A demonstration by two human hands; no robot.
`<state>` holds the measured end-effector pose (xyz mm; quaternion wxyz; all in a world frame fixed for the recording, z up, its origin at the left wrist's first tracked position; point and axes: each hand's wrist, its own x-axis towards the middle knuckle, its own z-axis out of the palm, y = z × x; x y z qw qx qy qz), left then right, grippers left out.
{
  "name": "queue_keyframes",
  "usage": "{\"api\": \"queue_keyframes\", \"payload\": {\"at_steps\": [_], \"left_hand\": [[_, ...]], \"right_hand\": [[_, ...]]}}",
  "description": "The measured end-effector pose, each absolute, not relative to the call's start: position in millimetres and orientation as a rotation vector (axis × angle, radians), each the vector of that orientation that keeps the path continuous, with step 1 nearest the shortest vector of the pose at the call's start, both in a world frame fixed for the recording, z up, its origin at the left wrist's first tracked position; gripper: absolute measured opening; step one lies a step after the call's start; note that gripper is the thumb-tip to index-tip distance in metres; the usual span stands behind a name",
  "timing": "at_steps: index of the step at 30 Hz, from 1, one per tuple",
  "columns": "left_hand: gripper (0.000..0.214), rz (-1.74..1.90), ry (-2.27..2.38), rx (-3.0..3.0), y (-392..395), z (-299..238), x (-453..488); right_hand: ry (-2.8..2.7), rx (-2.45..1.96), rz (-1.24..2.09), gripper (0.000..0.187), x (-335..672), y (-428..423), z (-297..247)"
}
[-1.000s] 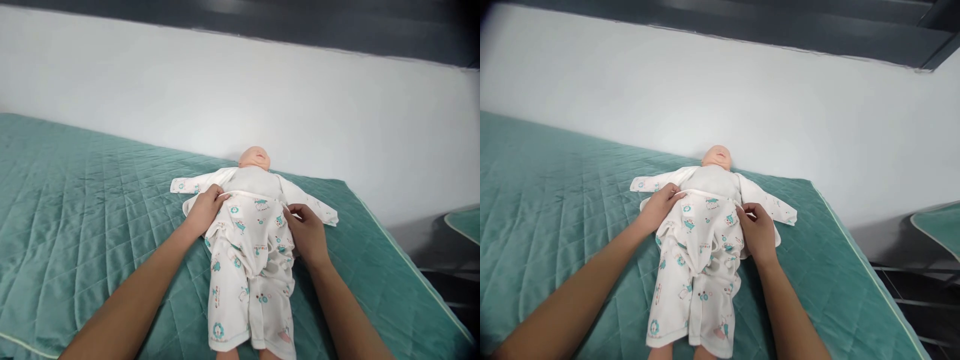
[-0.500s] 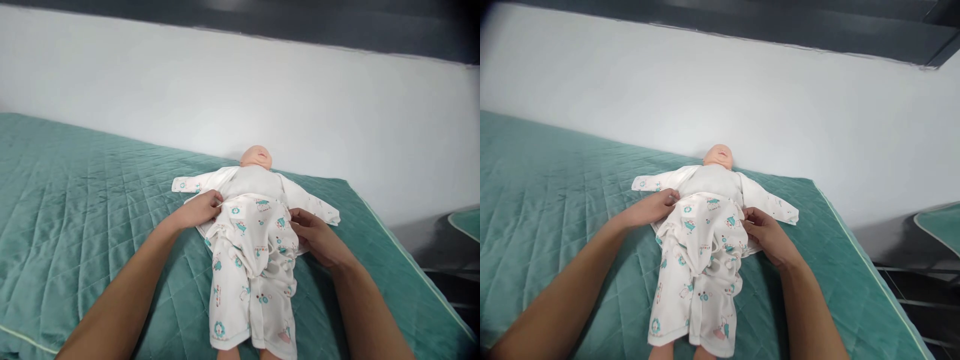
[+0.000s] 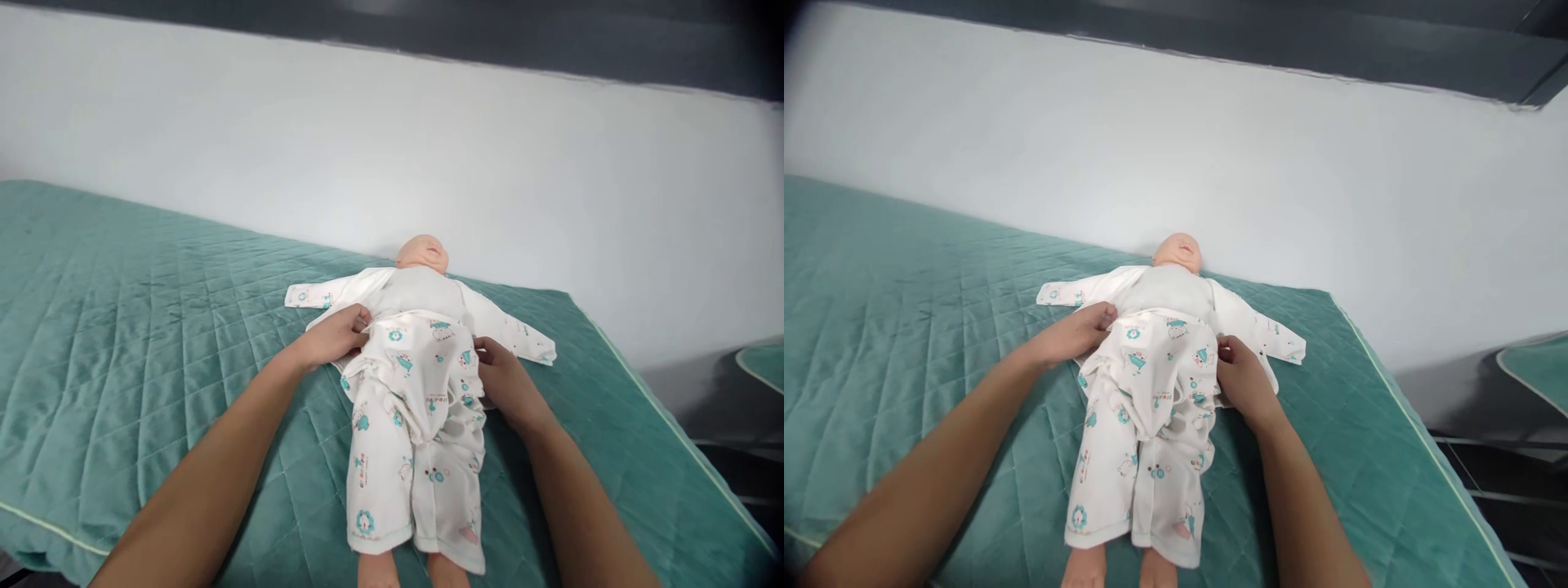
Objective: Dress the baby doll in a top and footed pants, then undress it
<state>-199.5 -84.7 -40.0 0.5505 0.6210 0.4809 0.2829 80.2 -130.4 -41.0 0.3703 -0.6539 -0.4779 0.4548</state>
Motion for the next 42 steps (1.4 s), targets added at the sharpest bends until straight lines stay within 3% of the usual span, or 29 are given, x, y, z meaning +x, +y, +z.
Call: {"api": "queue_keyframes", "payload": {"at_steps": [5,10,15,21,31,42], "left_hand": [[0.007,0.706,1.284,1.479,-82,-44,-196],[0.015,0.783,1.271,1.57,-84,-41,-192],[0.008,0.688,1.133,1.255,-87,-41,-191],[0.023,0.826,0.953,0.999,-85,-48,-188],[0.047,0.928,0.761,0.893,-76,-58,-190],[0.041,0.939,0.784,0.936,-78,-54,-190]], "right_hand": [[-1.204,-1.735,1.111,0.031,81,-128,-45],[-1.29,-1.742,1.093,0.027,87,-128,-47],[-1.373,-1.659,1.261,0.028,87,-130,-40],[-1.271,-1.462,1.348,0.036,79,-136,-31],[-0.96,-1.181,1.414,0.029,76,-128,-45],[-1.02,-1.199,1.302,0.013,78,-126,-44]]}}
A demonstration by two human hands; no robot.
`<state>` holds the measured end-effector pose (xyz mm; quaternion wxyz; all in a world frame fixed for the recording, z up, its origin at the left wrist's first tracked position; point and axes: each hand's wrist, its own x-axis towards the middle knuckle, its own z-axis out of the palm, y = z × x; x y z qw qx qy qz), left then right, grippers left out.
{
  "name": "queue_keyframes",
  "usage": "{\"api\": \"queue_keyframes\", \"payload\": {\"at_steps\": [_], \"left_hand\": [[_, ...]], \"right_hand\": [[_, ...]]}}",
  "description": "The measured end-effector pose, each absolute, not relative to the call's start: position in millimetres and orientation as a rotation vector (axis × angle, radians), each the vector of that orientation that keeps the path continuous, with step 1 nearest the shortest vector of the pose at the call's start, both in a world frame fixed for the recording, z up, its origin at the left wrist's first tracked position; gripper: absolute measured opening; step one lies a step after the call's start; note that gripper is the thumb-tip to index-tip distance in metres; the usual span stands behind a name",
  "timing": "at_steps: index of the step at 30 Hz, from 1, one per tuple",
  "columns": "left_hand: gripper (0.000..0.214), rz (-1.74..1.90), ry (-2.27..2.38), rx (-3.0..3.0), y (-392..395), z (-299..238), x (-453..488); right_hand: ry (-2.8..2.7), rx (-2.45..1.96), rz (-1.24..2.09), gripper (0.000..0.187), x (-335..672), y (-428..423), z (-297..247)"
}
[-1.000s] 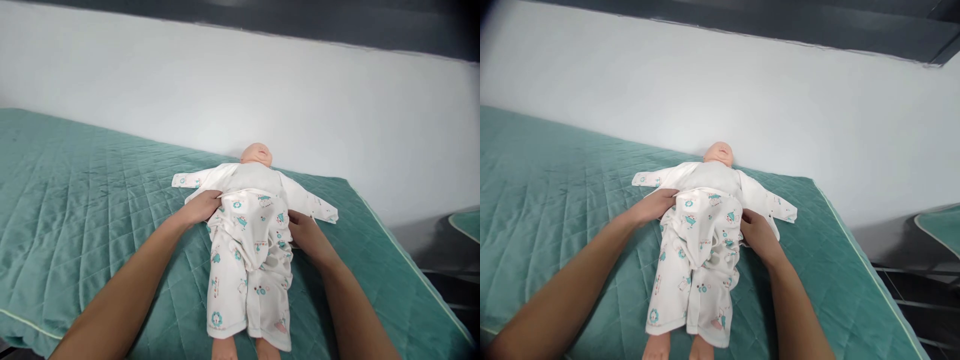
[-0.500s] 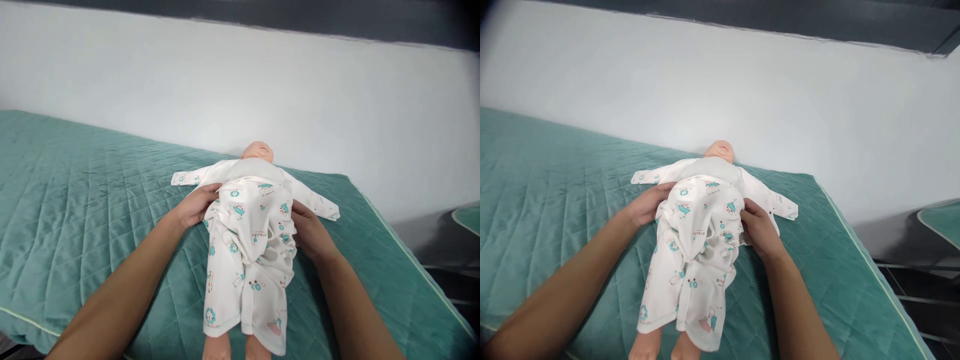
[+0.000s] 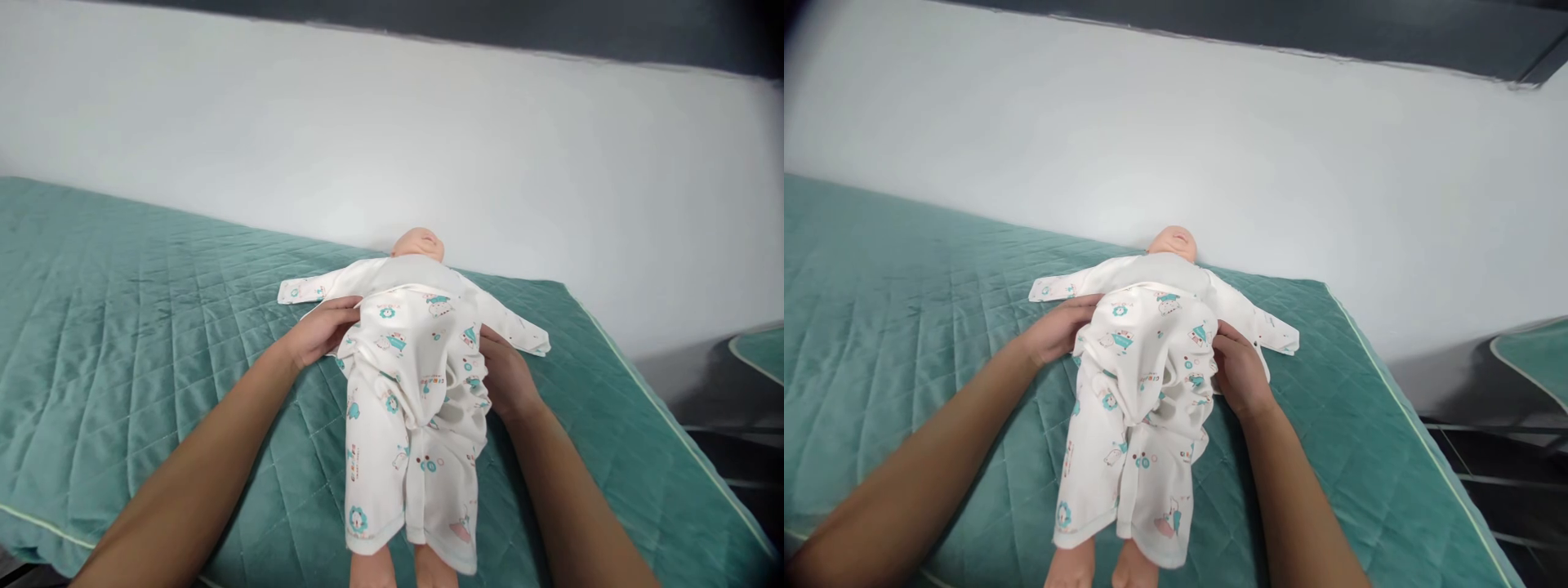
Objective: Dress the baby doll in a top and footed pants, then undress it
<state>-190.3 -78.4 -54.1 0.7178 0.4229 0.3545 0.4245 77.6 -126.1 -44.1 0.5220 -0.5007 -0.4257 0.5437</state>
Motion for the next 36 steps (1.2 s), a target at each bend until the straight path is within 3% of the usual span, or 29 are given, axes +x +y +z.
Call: {"api": "queue_keyframes", "payload": {"at_steps": [10,18,23,27,32,36], "left_hand": [[0.031,0.933,0.961,1.132,-80,-55,-183],[0.034,1.303,1.129,1.283,-76,-61,-186],[0.019,1.489,1.079,1.69,-78,-62,-185],[0.019,1.419,1.053,1.915,-79,-59,-182],[0.022,1.281,1.182,1.696,-68,-61,-179],[0.022,1.276,1.099,1.608,-60,-66,-178]], "right_hand": [[-1.063,-1.264,1.236,0.013,85,-119,-62],[-1.024,-1.215,1.288,0.013,85,-117,-66],[-1.098,-1.235,1.162,0.017,86,-118,-66],[-1.148,-1.26,1.138,0.014,86,-116,-67],[-1.172,-1.317,1.034,0.012,86,-115,-70],[-1.249,-1.34,0.763,0.026,87,-116,-68]]}}
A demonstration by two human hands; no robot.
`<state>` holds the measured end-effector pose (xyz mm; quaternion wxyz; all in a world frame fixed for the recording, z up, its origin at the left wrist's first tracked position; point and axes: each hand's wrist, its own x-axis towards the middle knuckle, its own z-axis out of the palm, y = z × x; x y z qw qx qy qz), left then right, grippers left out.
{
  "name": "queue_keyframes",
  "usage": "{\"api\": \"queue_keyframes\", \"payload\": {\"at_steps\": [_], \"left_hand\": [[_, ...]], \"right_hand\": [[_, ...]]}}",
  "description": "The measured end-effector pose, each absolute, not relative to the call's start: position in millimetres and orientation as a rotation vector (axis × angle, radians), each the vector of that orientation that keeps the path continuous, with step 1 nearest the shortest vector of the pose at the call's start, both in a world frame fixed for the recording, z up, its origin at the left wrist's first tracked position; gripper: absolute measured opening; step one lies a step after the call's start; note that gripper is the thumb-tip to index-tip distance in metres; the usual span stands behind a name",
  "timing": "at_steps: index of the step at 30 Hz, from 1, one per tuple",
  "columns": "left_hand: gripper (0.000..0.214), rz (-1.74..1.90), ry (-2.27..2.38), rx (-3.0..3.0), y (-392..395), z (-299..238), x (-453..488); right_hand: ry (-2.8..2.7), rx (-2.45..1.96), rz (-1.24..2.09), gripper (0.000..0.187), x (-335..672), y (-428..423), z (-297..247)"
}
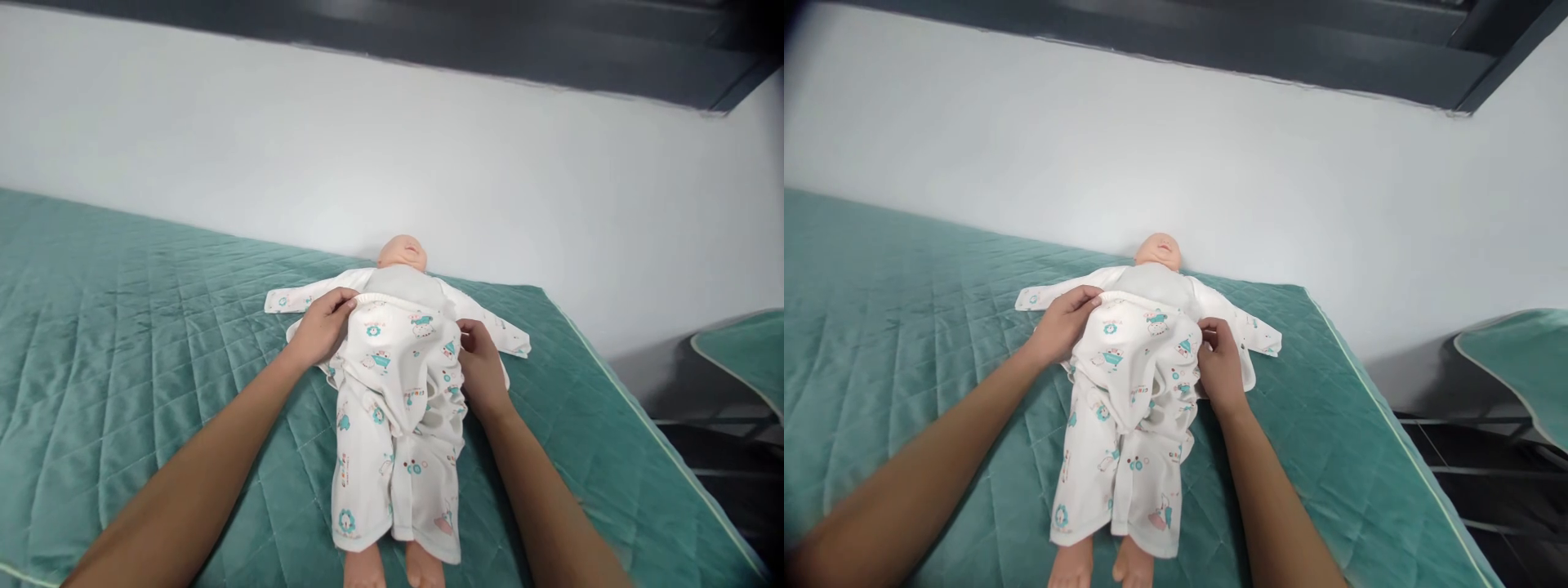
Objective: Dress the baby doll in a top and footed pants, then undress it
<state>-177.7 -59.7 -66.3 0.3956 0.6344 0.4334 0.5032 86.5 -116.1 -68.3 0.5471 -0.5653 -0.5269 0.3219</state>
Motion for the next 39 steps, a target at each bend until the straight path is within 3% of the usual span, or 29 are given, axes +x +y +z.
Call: {"api": "queue_keyframes", "payload": {"at_steps": [3,8,14,20,26,30,39], "left_hand": [[0.021,1.299,1.03,1.566,-61,-66,-175],[0.019,1.344,0.977,1.693,-68,-59,-171],[0.021,1.433,1.086,2.123,-70,-56,-172],[0.016,1.449,1.038,1.91,-69,-53,-171],[0.014,1.374,1.039,1.973,-64,-46,-175],[0.015,1.258,0.983,2.059,-61,-44,-179],[0.013,1.249,0.903,2.159,-65,-43,-173]], "right_hand": [[-1.393,-1.272,0.543,0.044,87,-118,-65],[-1.66,-1.335,0.598,0.049,87,-119,-61],[-1.794,-1.464,0.443,0.023,86,-111,-59],[-1.526,-1.306,0.549,0.033,85,-113,-62],[-1.328,-1.236,0.772,0.011,80,-114,-52],[-1.457,-1.203,0.881,0.016,86,-109,-52],[-1.752,-1.213,0.709,0.036,92,-106,-49]]}}
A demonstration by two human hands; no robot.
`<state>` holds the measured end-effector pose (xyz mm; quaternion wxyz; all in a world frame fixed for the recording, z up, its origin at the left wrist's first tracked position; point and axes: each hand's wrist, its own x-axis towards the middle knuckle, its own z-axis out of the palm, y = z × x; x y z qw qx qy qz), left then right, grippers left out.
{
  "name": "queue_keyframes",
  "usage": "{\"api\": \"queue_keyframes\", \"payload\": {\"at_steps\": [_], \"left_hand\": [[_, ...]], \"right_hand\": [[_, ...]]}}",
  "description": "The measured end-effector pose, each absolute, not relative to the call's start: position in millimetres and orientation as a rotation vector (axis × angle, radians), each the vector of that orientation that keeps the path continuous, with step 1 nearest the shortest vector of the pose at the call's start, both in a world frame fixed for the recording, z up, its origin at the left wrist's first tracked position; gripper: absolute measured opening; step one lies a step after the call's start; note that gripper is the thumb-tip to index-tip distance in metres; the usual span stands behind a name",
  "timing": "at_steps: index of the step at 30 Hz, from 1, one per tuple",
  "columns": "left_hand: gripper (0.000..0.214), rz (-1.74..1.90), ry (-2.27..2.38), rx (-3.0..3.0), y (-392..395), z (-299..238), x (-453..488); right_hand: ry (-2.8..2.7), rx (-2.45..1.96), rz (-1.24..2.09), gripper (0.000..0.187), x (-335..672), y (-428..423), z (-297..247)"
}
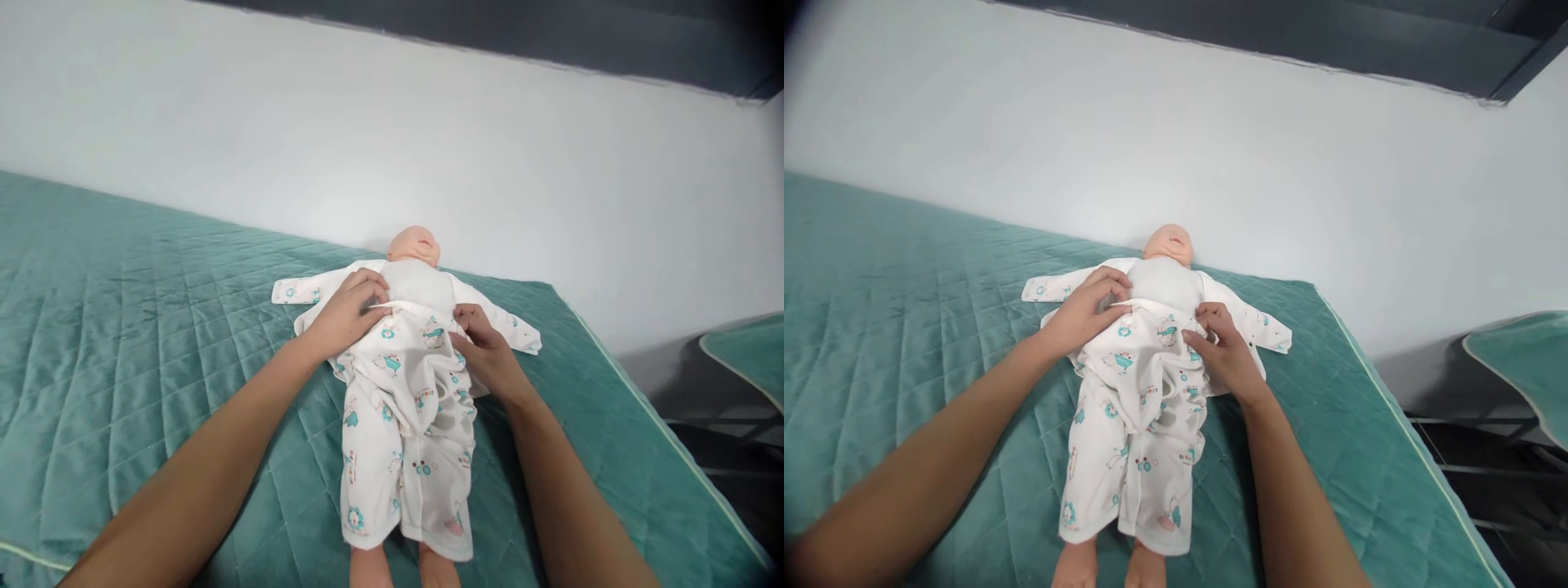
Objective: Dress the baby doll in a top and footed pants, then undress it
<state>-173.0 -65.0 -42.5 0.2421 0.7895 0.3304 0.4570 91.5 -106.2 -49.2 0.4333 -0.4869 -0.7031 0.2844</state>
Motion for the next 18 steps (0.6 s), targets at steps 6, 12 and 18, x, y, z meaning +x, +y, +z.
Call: {"api": "queue_keyframes", "payload": {"at_steps": [6,12,18], "left_hand": [[0.014,1.31,1.014,1.692,-54,-58,-169],[0.025,1.254,1.067,1.096,-44,-70,-172],[0.018,1.32,1.083,1.391,-45,-69,-169]], "right_hand": [[-1.69,-1.228,0.632,0.038,84,-106,-52],[-1.59,-1.323,0.84,0.034,90,-101,-49],[-1.628,-1.372,0.876,0.036,96,-87,-38]]}}
